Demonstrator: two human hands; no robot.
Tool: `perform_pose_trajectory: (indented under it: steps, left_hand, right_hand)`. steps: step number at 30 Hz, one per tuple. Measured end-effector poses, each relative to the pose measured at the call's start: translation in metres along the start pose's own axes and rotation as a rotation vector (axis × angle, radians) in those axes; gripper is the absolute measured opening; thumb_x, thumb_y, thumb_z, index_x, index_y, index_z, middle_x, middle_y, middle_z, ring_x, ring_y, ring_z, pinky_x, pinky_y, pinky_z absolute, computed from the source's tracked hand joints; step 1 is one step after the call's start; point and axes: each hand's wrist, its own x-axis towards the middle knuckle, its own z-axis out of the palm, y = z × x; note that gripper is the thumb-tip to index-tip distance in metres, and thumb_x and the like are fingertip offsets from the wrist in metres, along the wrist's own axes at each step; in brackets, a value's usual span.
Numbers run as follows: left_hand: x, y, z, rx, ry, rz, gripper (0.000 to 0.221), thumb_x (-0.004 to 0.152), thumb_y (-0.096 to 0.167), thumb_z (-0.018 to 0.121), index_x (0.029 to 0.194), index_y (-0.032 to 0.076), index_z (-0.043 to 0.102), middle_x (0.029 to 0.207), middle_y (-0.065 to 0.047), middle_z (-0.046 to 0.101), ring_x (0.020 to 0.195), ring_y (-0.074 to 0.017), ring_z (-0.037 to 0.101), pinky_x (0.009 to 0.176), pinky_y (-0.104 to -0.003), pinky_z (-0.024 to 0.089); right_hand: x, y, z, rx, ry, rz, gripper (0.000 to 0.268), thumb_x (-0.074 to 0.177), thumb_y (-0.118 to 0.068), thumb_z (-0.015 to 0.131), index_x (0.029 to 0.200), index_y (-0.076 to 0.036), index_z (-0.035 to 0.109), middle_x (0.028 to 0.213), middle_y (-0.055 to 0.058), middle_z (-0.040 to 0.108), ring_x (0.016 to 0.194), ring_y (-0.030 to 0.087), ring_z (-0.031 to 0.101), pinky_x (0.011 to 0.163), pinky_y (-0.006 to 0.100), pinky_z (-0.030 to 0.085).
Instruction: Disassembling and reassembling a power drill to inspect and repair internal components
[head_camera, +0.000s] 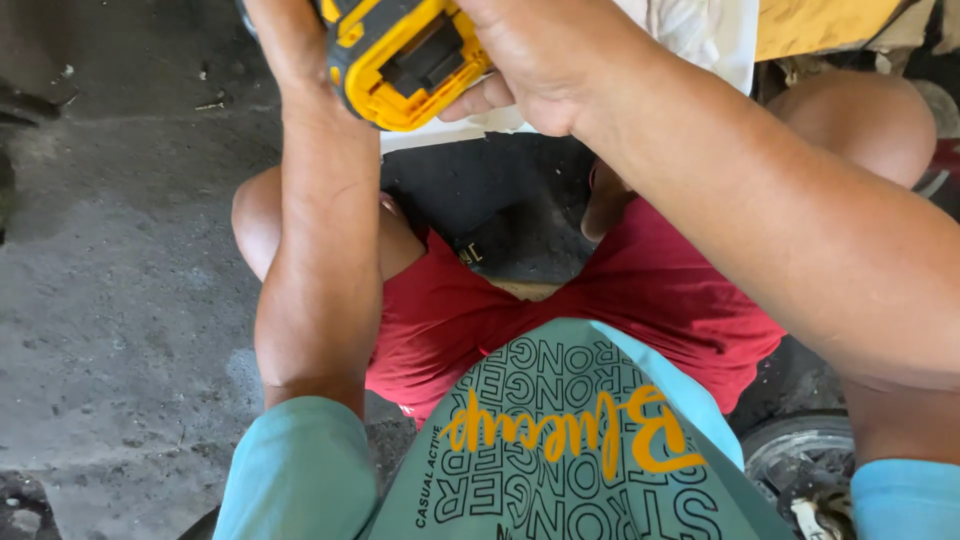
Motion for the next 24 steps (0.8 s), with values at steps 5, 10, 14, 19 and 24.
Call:
perform_pose_trajectory:
  steps: [5, 10, 14, 19, 24]
  left_hand:
    - [-0.003, -0.017, 0.001, -0.020, 0.017, -0.022, 0.018, 0.087, 0.025, 0.071, 0.093, 0.011, 0.062, 0.091, -0.007, 0.068, 0.088, -0.0283, 0.067, 0.075, -0.041, 0.055]
    - [-0.006, -0.011, 0.002, -0.014, 0.036, 0.003, 0.021, 0.088, 0.025, 0.071, 0.100, 0.010, 0.062, 0.098, -0.009, 0.068, 0.095, -0.0332, 0.068, 0.077, -0.043, 0.056]
    - [-0.016, -0.014, 0.000, -0.018, 0.068, 0.006, 0.025, 0.089, 0.025, 0.072, 0.106, 0.009, 0.062, 0.104, -0.010, 0.068, 0.100, -0.0370, 0.069, 0.079, -0.046, 0.058]
    - [-0.019, -0.016, 0.006, -0.029, 0.082, 0.029, 0.031, 0.090, 0.025, 0.072, 0.114, 0.008, 0.063, 0.111, -0.012, 0.068, 0.107, -0.0419, 0.070, 0.080, -0.049, 0.059]
    - [-0.002, 0.018, 0.031, -0.036, 0.012, 0.140, 0.037, 0.091, 0.025, 0.072, 0.121, 0.007, 0.063, 0.118, -0.014, 0.068, 0.114, -0.0467, 0.072, 0.082, -0.051, 0.061]
  right_hand:
    - [0.000, 0.006, -0.007, 0.020, 0.018, -0.006, 0.047, 0.068, -0.050, 0.057, 0.103, -0.023, 0.071, 0.103, 0.000, 0.084, 0.092, 0.020, 0.088, 0.082, 0.046, 0.077]
    - [-0.026, -0.019, 0.007, 0.026, 0.002, 0.035, 0.052, 0.061, -0.044, 0.074, 0.103, -0.015, 0.073, 0.094, 0.001, 0.081, 0.085, 0.013, 0.084, 0.084, 0.034, 0.076]
    - [-0.017, -0.001, 0.007, -0.012, 0.012, -0.042, 0.032, 0.066, -0.037, 0.075, 0.092, -0.019, 0.073, 0.088, -0.003, 0.079, 0.081, 0.010, 0.079, 0.076, 0.031, 0.072]
    - [-0.029, -0.007, 0.009, -0.151, 0.132, -0.101, 0.020, 0.071, -0.031, 0.075, 0.083, -0.016, 0.073, 0.075, -0.002, 0.076, 0.070, 0.010, 0.080, 0.061, 0.026, 0.068]
    - [-0.024, -0.020, -0.029, -0.270, 0.065, -0.065, 0.048, 0.077, -0.044, 0.064, 0.122, -0.025, 0.062, 0.108, -0.009, 0.067, 0.105, 0.006, 0.065, 0.083, 0.030, 0.042]
